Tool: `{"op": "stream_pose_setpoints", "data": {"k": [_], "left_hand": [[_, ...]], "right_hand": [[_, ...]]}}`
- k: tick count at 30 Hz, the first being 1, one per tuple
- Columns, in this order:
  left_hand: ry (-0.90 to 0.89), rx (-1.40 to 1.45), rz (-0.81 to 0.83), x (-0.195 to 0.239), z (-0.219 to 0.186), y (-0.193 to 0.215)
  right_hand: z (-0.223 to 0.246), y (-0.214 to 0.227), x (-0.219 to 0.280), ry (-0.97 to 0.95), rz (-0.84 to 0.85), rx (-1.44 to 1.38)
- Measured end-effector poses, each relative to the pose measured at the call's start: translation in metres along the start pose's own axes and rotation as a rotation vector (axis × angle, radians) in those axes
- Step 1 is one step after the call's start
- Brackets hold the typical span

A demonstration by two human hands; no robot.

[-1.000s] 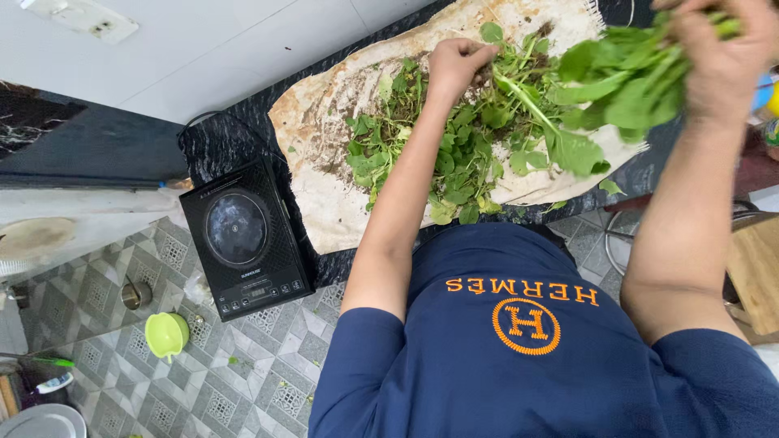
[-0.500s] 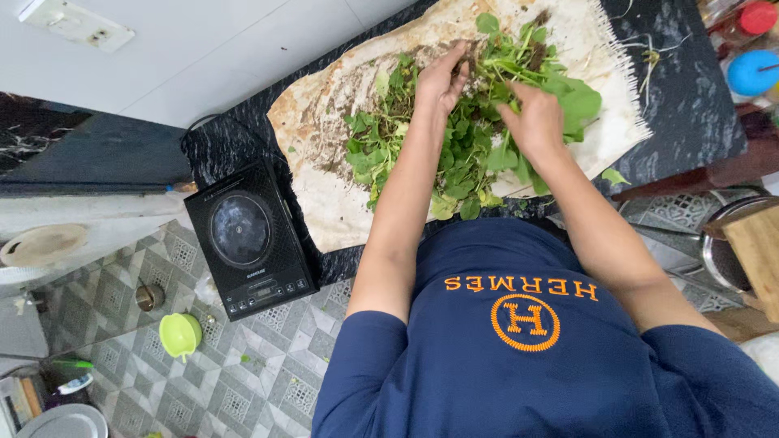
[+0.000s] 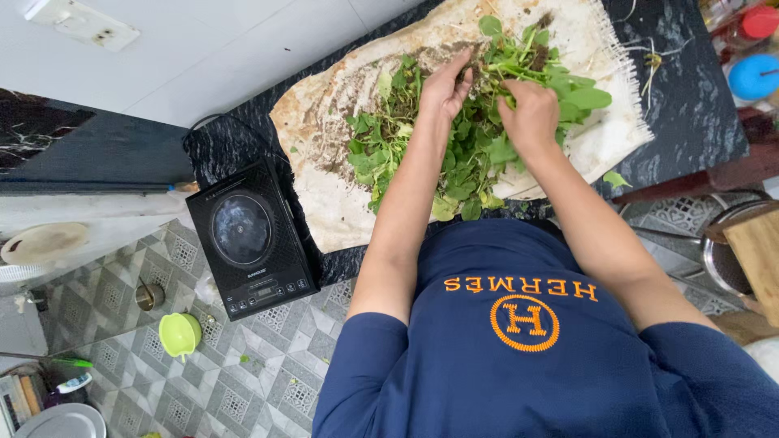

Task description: The person sorts leafy green vegetables on a cloth-covered countertop, separating stems and leaves by hand. The person places the separated leaves into a metal bowl on the floor and discards stems onto the cloth.

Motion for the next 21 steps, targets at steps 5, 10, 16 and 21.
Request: {"op": "stream_pose_setpoints", "data": {"k": [5,10,16,21], "left_hand": [[0.003,-0.074,-0.013,0.009,-0.002,-0.004],[-0.020,-0.059,0.013,0.000,0.003,0.002],[-0.071,-0.217,0.031,0.002,0.005,0.007],[-0.206,-0.414,-0.058,0.016,0.005,0.021]], "right_hand": [[-0.007,-0.015,-0.002,-0.304,0.103,-0.086],[-0.029,-0.017,0.002,-0.459,0.199,-0.190],[-0.078,-0.009,0.005,-0.836,0.494,-0.610],[-0.093,-0.021,0.014,-0.899,0.431,-0.618]]}}
Point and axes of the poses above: each hand's wrist, its own x-axis away from the middle knuckle, its own y-axis out of the back of the hand, z = x × y, the point moved 1 cm from there along -x, towards the middle knuckle, and after that the axes turned 15 degrees about -z, right-handed, at the moved point
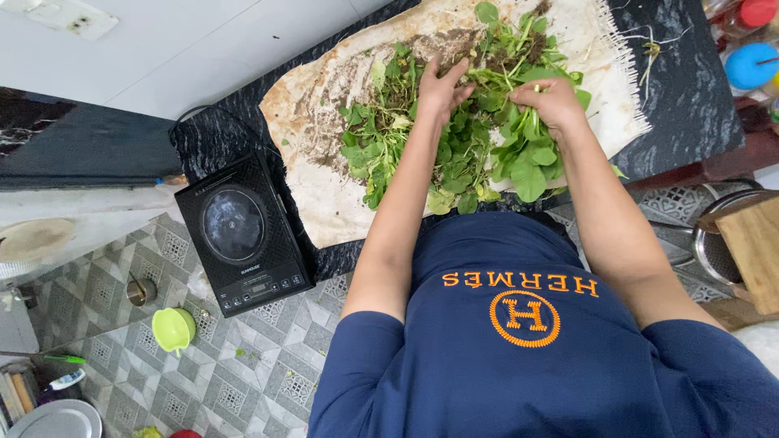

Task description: The person sorts leafy green vegetables on a cloth-covered countertop, separating stems and leaves by hand. The person places the separated leaves into a metal bowl on the floor and discards stems onto the cloth.

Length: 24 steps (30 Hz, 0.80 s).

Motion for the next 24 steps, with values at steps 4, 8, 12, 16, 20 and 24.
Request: {"op": "stream_pose_setpoints", "data": {"k": [4,8,12,16,20,24], "left_hand": [[-0.236,-0.147,-0.080,-0.004,0.027,0.012],[-0.909,-0.581,-0.206,-0.006,0.050,0.019],[-0.731,-0.412,0.062,0.009,0.051,0.004],[-0.727,-0.423,-0.019,0.030,0.028,-0.021],[-0.965,-0.391,-0.003,0.027,0.010,-0.042],[-0.907,-0.440,0.074,0.000,0.010,-0.062]], "right_hand": [[-0.003,-0.011,-0.003,-0.004,0.008,0.015],[0.004,-0.023,0.001,0.033,0.028,-0.023],[0.013,-0.033,0.005,0.082,0.001,-0.010],[0.020,-0.034,0.005,0.307,-0.088,0.123],[0.031,-0.022,-0.001,0.395,-0.182,0.207],[0.041,-0.004,-0.006,0.287,-0.200,0.064]]}}
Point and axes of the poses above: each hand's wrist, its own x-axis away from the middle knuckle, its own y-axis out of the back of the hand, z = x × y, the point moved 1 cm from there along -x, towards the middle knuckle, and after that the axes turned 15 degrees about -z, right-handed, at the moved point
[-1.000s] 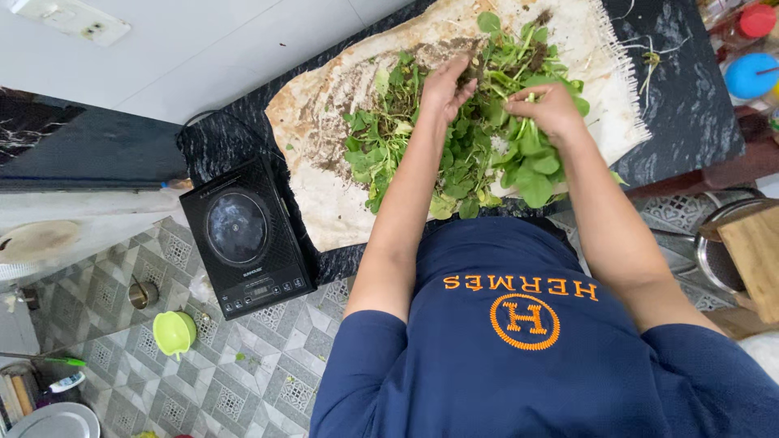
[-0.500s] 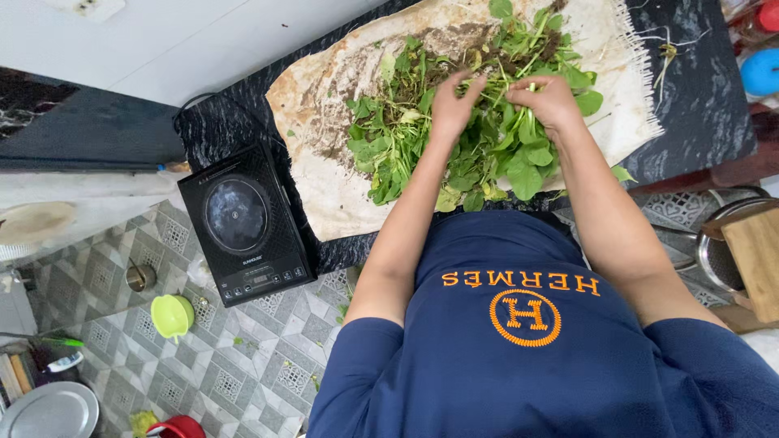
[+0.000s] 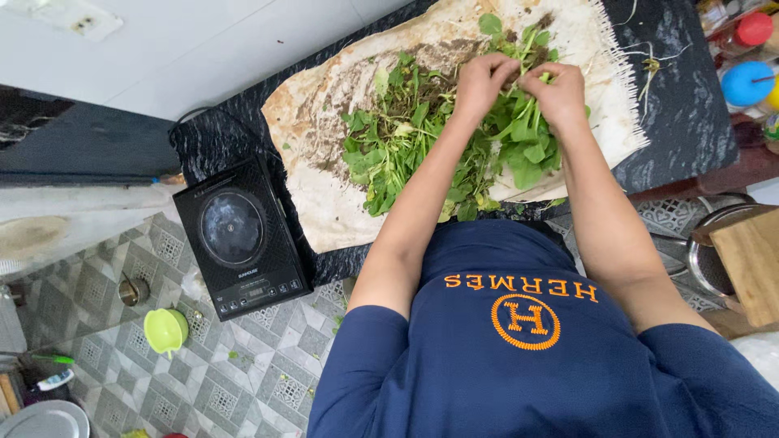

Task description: The person sorts leafy green vegetables on a cloth-covered countertop, separating stems and leaves by hand. The person places the separated leaves into a metal bowl on the floor and discards stems onto the cloth.

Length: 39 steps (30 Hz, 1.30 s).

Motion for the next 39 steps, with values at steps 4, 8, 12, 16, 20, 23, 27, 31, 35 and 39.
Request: {"op": "stream_pose_setpoints", "data": {"k": [4,8,12,16,20,23,27,31,35,39], "left_hand": [[0.016,-0.124,-0.020,-0.024,0.027,-0.019],[-0.202,-0.047,0.027,-0.033,0.033,-0.030],[-0.041,-0.007,0.280,-0.030,0.006,-0.037],[-0.062,-0.250,0.330,-0.025,-0.033,-0.029],[-0.153,-0.489,0.260,-0.034,-0.054,-0.025],[-0.178,-0.480,0.098,-0.047,-0.051,-0.022],[-0.168,-0.376,0.167,-0.053,-0.032,-0.030],[-0.073,0.162,0.357,-0.057,-0.019,-0.045],[-0.050,0.363,0.362,-0.055,-0.011,-0.052],[0.061,0.203,0.332,-0.049,0.008,-0.053]], "right_hand": [[0.002,0.020,-0.012,-0.173,-0.034,-0.158],[-0.003,0.033,-0.019,-0.197,-0.059,-0.238],[-0.008,0.037,-0.029,-0.175,-0.056,-0.234],[-0.009,0.034,-0.036,-0.173,-0.055,-0.170],[-0.006,0.037,-0.035,-0.164,-0.025,-0.111],[-0.001,0.045,-0.031,-0.164,0.002,-0.125],[0.008,0.055,-0.030,-0.180,0.106,-0.201],[0.016,0.058,-0.028,-0.188,0.193,-0.181],[0.023,0.054,-0.027,-0.157,0.235,-0.091],[0.013,0.051,-0.022,-0.185,0.171,-0.251]]}}
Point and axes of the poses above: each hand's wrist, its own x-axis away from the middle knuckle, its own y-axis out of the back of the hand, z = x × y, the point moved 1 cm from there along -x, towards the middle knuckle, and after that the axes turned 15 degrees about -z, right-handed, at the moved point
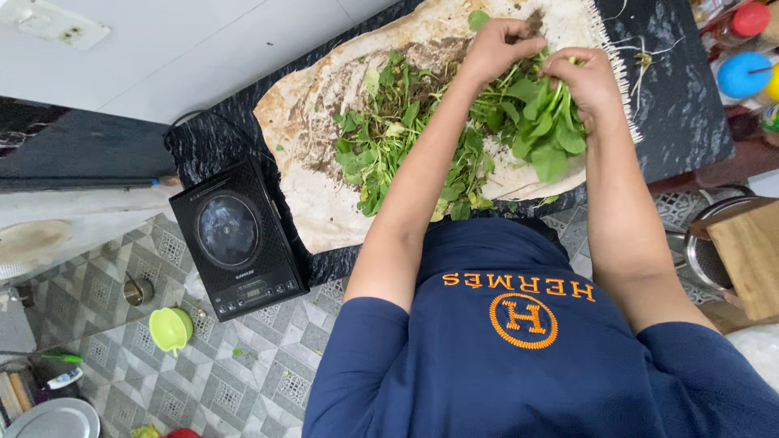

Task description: The person sorts leafy green vegetables on a cloth-covered countertop, separating stems and leaves by hand. The person places the separated leaves into a metal bowl on the floor and discards stems onto the cloth.

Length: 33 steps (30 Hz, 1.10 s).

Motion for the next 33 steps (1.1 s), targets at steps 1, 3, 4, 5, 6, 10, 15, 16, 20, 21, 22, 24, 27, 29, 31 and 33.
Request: {"op": "stream_pose_setpoints", "data": {"k": [1,3,4,5,6,10,15,16,20,21,22,24,27,29,31,33], "left_hand": [[0.038,0.033,-0.025,-0.001,0.006,-0.001],[0.120,0.093,-0.053,-0.001,0.020,-0.008],[0.163,0.121,-0.055,0.000,0.028,-0.013],[0.203,0.147,-0.057,-0.002,0.035,-0.018],[0.224,0.102,-0.089,-0.003,0.041,-0.023],[0.274,-0.134,-0.215,-0.001,0.066,-0.029],[0.212,-0.437,-0.132,-0.019,0.082,-0.002],[0.175,-0.398,-0.097,-0.020,0.083,0.006],[0.100,-0.449,-0.029,-0.018,0.070,0.048],[0.218,-0.645,0.084,-0.014,0.068,0.062],[0.337,-0.839,0.201,-0.009,0.066,0.075],[0.381,-1.140,0.368,0.009,0.065,0.094],[0.114,-1.224,0.177,0.034,0.070,0.105],[-0.024,-1.230,0.123,0.049,0.076,0.105],[-0.151,-1.229,0.066,0.058,0.080,0.103],[-0.261,-1.221,0.009,0.065,0.080,0.104]], "right_hand": [[-0.004,0.000,-0.002,0.005,-0.024,-0.052],[-0.015,-0.001,-0.003,0.025,-0.093,-0.149],[-0.022,-0.001,-0.003,0.033,-0.128,-0.197],[-0.027,-0.003,-0.005,0.019,-0.174,-0.227],[-0.032,-0.004,-0.006,0.006,-0.221,-0.258],[-0.047,0.012,-0.001,-0.197,-0.550,-0.293],[-0.051,0.044,0.013,-0.111,-0.320,-0.003],[-0.055,0.046,0.019,-0.069,-0.254,-0.103],[-0.064,0.049,0.032,-0.068,-0.148,-0.095],[-0.065,0.049,0.036,-0.076,-0.119,-0.127],[-0.066,0.049,0.039,-0.084,-0.090,-0.160],[-0.065,0.047,0.039,-0.059,-0.056,-0.079],[-0.060,0.035,0.032,-0.130,-0.008,0.043],[-0.059,0.022,0.028,-0.109,0.020,0.218],[-0.059,0.001,0.023,0.021,0.054,0.483],[-0.062,-0.021,0.017,0.243,0.109,0.746]]}}
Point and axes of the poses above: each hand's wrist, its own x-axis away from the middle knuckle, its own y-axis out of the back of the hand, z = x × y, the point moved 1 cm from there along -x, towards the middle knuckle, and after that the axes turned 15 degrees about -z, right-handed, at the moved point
